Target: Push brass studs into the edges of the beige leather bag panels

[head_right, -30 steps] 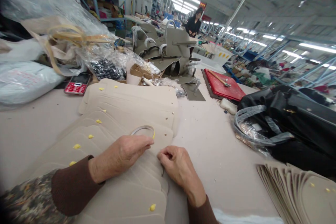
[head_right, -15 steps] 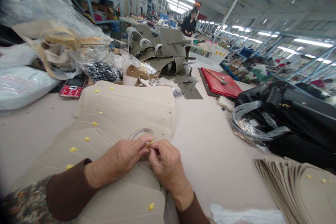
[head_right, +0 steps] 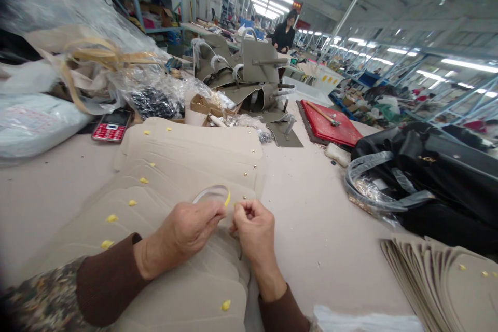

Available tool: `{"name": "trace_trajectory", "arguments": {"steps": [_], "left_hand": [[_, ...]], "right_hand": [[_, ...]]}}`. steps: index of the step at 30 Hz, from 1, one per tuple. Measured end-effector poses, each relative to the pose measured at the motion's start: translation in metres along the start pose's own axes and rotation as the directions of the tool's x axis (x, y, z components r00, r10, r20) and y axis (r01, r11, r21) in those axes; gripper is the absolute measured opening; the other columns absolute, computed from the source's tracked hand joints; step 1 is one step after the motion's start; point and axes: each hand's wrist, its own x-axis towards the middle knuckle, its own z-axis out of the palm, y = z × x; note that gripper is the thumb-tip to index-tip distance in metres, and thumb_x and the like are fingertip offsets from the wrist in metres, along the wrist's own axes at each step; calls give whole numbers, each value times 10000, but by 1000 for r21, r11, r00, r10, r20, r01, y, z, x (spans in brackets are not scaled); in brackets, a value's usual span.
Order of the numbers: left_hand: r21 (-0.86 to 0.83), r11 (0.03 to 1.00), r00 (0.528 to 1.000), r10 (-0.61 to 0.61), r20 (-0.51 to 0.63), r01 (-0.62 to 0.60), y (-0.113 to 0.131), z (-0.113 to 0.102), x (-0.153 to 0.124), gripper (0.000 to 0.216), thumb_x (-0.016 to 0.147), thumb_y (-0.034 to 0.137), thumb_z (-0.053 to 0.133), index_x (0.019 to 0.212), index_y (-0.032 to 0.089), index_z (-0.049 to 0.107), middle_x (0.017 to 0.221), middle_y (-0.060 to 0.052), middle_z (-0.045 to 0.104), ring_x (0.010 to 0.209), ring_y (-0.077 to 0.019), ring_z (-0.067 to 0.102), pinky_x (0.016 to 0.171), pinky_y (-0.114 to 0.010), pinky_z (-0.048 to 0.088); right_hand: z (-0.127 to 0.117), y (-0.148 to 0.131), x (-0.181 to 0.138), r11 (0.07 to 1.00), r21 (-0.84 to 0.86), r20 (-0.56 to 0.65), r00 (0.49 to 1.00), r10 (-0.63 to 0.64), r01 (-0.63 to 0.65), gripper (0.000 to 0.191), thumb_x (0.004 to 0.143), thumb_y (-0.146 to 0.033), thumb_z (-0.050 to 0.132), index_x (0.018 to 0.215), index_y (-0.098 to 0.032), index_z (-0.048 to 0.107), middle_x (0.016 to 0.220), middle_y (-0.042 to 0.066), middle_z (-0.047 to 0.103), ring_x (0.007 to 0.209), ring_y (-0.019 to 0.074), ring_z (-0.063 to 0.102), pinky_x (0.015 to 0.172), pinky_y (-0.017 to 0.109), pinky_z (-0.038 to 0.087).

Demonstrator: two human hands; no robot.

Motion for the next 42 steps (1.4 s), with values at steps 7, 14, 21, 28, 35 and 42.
{"name": "trace_trajectory", "arguments": {"steps": [7, 14, 21, 28, 35, 42], "left_hand": [[383, 923, 933, -157, 324, 22, -7, 1, 5, 128, 916, 97, 476, 837, 183, 530, 809, -35, 594, 756, -208, 555, 603, -299, 437], [391, 920, 896, -205, 395, 38, -6, 3, 6, 99, 919, 113, 474, 880, 174, 542, 871, -55, 570, 810, -225, 538, 624, -315, 457], [377, 926, 886, -207, 415, 40, -6, 2, 6, 112, 917, 100, 469, 887, 176, 546, 883, -62, 569, 819, -236, 528, 643, -337, 472], [395, 917, 888, -218, 404, 45, -6, 0, 5, 118, 916, 95, 463, 893, 174, 546, 875, -71, 571, 824, -247, 518, 625, -338, 468], [379, 925, 874, -210, 437, 33, -5, -1, 6, 111, 909, 88, 472, 884, 168, 545, 860, -62, 577, 794, -219, 519, 644, -324, 459], [310, 951, 932, -128, 339, 18, -7, -9, 5, 146, 907, 74, 449, 865, 171, 549, 839, -49, 582, 782, -213, 531, 655, -322, 464]], "right_hand": [[-17, 19, 29, 998, 12, 12, 998, 67, -67, 338, 695, -468, 714, 739, -135, 669, 551, -18, 623, 431, 93, 571, 449, 193, 479], [-10, 14, 31, 963, -269, -1, 1000, 8, -8, 273, 754, -424, 637, 724, -156, 678, 541, -20, 602, 426, 112, 560, 437, 209, 469], [-9, 15, 38, 913, -406, 19, 999, -40, 44, 274, 773, -435, 603, 803, -171, 674, 490, -34, 578, 386, 121, 518, 365, 208, 430], [-20, 20, 25, 950, -313, 11, 1000, -3, 6, 297, 779, -458, 619, 833, -169, 662, 553, -12, 627, 466, 134, 569, 439, 220, 481], [-11, 18, 27, 819, -535, 20, 972, -232, 207, 281, 840, -376, 548, 720, -188, 718, 648, 30, 697, 588, 163, 617, 607, 263, 459], [-12, 4, 25, 726, -605, 192, 945, -263, 325, 224, 815, -280, 528, 687, -184, 685, 639, 5, 662, 593, 144, 576, 601, 240, 404]]}}
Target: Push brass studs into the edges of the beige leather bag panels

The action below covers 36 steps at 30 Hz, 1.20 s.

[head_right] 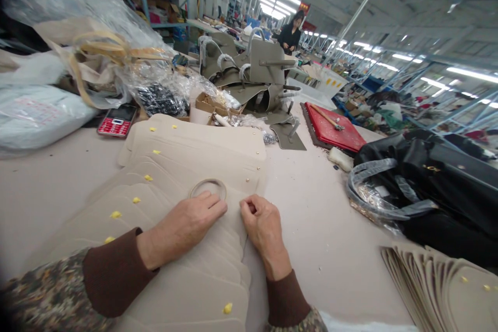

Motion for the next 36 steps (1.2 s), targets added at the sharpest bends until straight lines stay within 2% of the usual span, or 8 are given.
{"name": "trace_trajectory", "arguments": {"steps": [5, 10, 14, 19, 23, 28, 32, 36], "left_hand": [[-215, 975, 974, 7, -225, -56, -8, 2, -4, 165, 948, 122, 427, 1014, 181, 567, 855, -27, 641, 809, -167, 613, 732, -276, 500], [-316, 938, 913, 0, -407, -141, -8, 6, -5, 224, 941, 127, 476, 1152, 169, 536, 954, -38, 710, 823, -134, 679, 733, -222, 530], [-321, 938, 917, -6, -400, -134, -5, 3, -6, 252, 958, 172, 476, 1207, 165, 513, 1027, -55, 720, 846, -131, 698, 750, -214, 546], [-281, 956, 957, -4, -289, -80, -5, 3, -8, 404, 980, 209, 417, 1376, 169, 344, 1040, -76, 717, 848, -172, 706, 697, -258, 559], [-256, 964, 964, 6, -267, -77, -4, 6, -9, 356, 982, 196, 384, 1332, 145, 347, 924, -72, 719, 768, -183, 701, 629, -271, 543], [-297, 953, 986, 16, -166, -66, -3, 6, -9, 263, 978, 180, 378, 1239, 162, 409, 919, -59, 695, 775, -176, 682, 630, -267, 504], [-329, 944, 993, -28, -117, -12, -3, 1, -6, 129, 971, 177, 386, 967, 184, 514, 790, -7, 649, 705, -153, 640, 586, -247, 437], [-297, 954, 972, -35, -233, -37, 1, 0, -3, 186, 940, 128, 384, 820, 185, 514, 684, 14, 577, 599, -132, 557, 540, -252, 379]], "right_hand": [[-13, 0, -11, 990, 86, 275, 958, 84, -111, 160, 732, -215, 555, 597, -187, 637, 524, -38, 593, 496, 116, 519, 474, 206, 329], [-9, 7, -7, 974, 76, 258, 947, 190, -216, 80, 704, -261, 644, 679, -188, 664, 551, -34, 620, 513, 127, 538, 482, 209, 342], [-5, 8, -7, 951, 224, 135, 973, 187, -214, 179, 740, -326, 660, 644, -174, 667, 566, -10, 632, 536, 137, 552, 499, 223, 381], [-9, -11, -17, 880, 467, -2, 995, -98, 87, 194, 832, -281, 612, 968, -178, 705, 872, 58, 717, 731, 171, 638, 647, 268, 501], [-9, -24, -19, 877, 311, -62, 928, -366, 367, 156, 885, -171, 533, 945, -193, 675, 871, 60, 694, 776, 159, 623, 712, 272, 498], [0, -23, -21, 890, 75, -136, 889, -438, 450, 188, 859, -121, 477, 801, -193, 640, 699, 35, 662, 628, 139, 590, 637, 256, 474], [6, -26, -24, 925, 59, -203, 912, -357, 375, 157, 805, -124, 509, 755, -181, 646, 656, 24, 650, 573, 130, 589, 596, 242, 470], [8, -34, -23, 914, 404, -95, 995, 22, 18, 118, 792, -226, 563, 732, -176, 652, 571, -8, 632, 478, 120, 576, 493, 223, 465]]}}
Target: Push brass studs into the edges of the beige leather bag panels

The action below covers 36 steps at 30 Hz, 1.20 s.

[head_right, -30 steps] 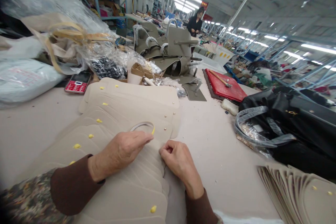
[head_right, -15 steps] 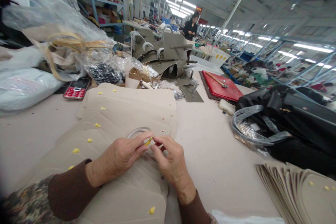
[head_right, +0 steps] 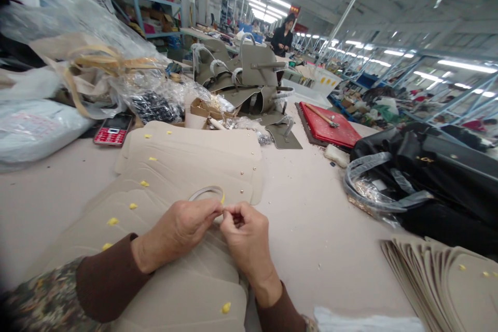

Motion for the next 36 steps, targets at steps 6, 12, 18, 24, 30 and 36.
{"name": "trace_trajectory", "arguments": {"steps": [6, 12, 18, 24, 30, 36], "left_hand": [[116, 992, 996, 56, -66, -48, 0, 4, 0, 200, 965, 144, 378, 841, 181, 531, 708, 8, 566, 657, -137, 538, 627, -256, 413], [393, 920, 972, -86, 218, -6, -12, -1, 13, 152, 907, 79, 440, 874, 166, 560, 872, -71, 599, 829, -232, 519, 781, -376, 428], [354, 935, 934, -141, 327, 17, -2, -14, 7, 185, 854, 14, 439, 859, 163, 548, 855, -62, 592, 788, -227, 507, 733, -362, 415], [268, 963, 940, -106, 325, 16, -7, -12, -9, 156, 918, 68, 408, 895, 165, 529, 845, -34, 586, 752, -193, 513, 700, -322, 407], [303, 953, 956, -99, 276, 11, -10, -9, -7, 154, 910, 65, 423, 883, 166, 536, 873, -45, 575, 809, -207, 489, 702, -324, 400], [300, 954, 941, -126, 314, 28, -8, -8, -9, 139, 896, 62, 441, 899, 175, 523, 895, -45, 566, 833, -223, 479, 720, -342, 408]], "right_hand": [[-9, 23, 17, 908, 234, -47, 928, 369, -349, 223, 709, -374, 658, 718, -151, 653, 515, -23, 619, 394, 118, 559, 391, 213, 450], [-15, 45, 23, 935, 182, 12, 951, 308, -305, 304, 735, -440, 671, 795, -142, 693, 632, 28, 688, 543, 139, 628, 555, 250, 532], [-22, 42, 24, 908, 242, 82, 940, 331, -341, 312, 721, -439, 701, 784, -135, 677, 606, 22, 673, 511, 124, 605, 539, 243, 511], [-33, 35, 15, 839, 179, 336, 833, 439, -514, 306, 686, -429, 720, 729, -132, 661, 541, -7, 633, 398, 74, 509, 419, 183, 418], [-25, 26, 4, 938, -125, 292, 892, 345, -322, 234, 785, -363, 609, 711, -151, 675, 518, -24, 580, 451, 102, 491, 451, 203, 407], [-20, 16, 5, 934, -350, 270, 946, 178, -75, 211, 813, -275, 556, 684, -181, 694, 647, 18, 684, 606, 158, 602, 582, 242, 423]]}}
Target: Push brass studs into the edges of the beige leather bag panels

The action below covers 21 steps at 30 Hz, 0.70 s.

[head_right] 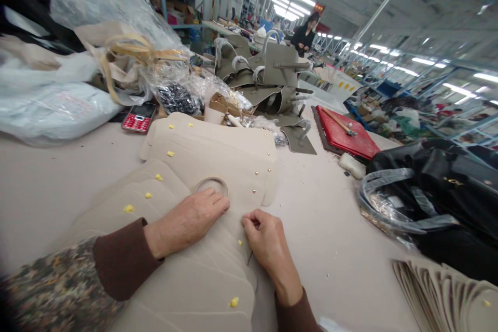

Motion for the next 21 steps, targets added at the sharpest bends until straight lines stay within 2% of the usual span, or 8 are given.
{"name": "trace_trajectory", "arguments": {"steps": [3, 5, 6, 9, 11, 15, 21], "left_hand": [[6, 1000, 1000, 5, -4, -5, -1, 1, 0, 137, 890, 61, 446, 896, 176, 520, 894, -47, 562, 832, -225, 477, 715, -346, 406], [9, 1000, 1000, 7, -8, -7, -1, 1, 0, 133, 887, 62, 450, 890, 176, 517, 892, -47, 560, 830, -227, 478, 713, -350, 408], [8, 1000, 1000, 7, -10, -7, -2, 1, 0, 132, 886, 61, 451, 886, 177, 516, 890, -47, 560, 829, -227, 479, 713, -351, 409], [-2, 1000, 1000, 7, -18, -7, -2, 3, 0, 140, 879, 52, 453, 876, 180, 511, 883, -45, 559, 825, -223, 481, 709, -347, 411], [-9, 1000, 999, 13, -30, -13, -2, 4, 0, 142, 878, 51, 452, 876, 181, 510, 882, -45, 559, 823, -222, 481, 704, -345, 411], [-5, 1000, 999, 21, -44, -21, -2, 4, 0, 132, 890, 68, 445, 872, 181, 511, 875, -47, 562, 816, -224, 480, 705, -351, 416], [13, 998, 998, 55, -38, -54, 2, -1, 0, 105, 890, 87, 459, 873, 176, 511, 885, -47, 575, 813, -212, 486, 729, -343, 430]], "right_hand": [[2, -1, 0, 1000, -24, -6, 1000, -14, 14, 179, 824, -275, 545, 843, -189, 701, 629, 6, 672, 593, 168, 605, 589, 255, 424], [3, 2, -2, 999, -19, -46, 999, 25, -26, 237, 817, -298, 570, 1002, -179, 660, 565, -22, 629, 537, 168, 584, 555, 258, 418], [3, 4, -4, 999, 1, -68, 996, 53, -53, 255, 817, -318, 580, 1019, -175, 640, 547, -32, 612, 513, 166, 574, 537, 256, 416], [2, 13, -13, 993, 74, -75, 993, 94, -88, 198, 834, -374, 576, 833, -187, 642, 548, -21, 612, 498, 158, 570, 516, 251, 425], [3, 17, -19, 996, 70, -70, 996, 53, -49, 220, 847, -371, 564, 762, -194, 664, 617, 9, 662, 566, 168, 609, 565, 258, 453], [11, 18, -24, 997, -52, -143, 987, -70, 63, 236, 871, -346, 531, 829, -202, 714, 833, 55, 734, 763, 200, 668, 739, 294, 478], [21, 14, -13, 992, -112, -204, 975, -85, 63, 289, 856, -429, 511, 795, -218, 699, 763, 42, 722, 675, 200, 663, 676, 293, 471]]}}
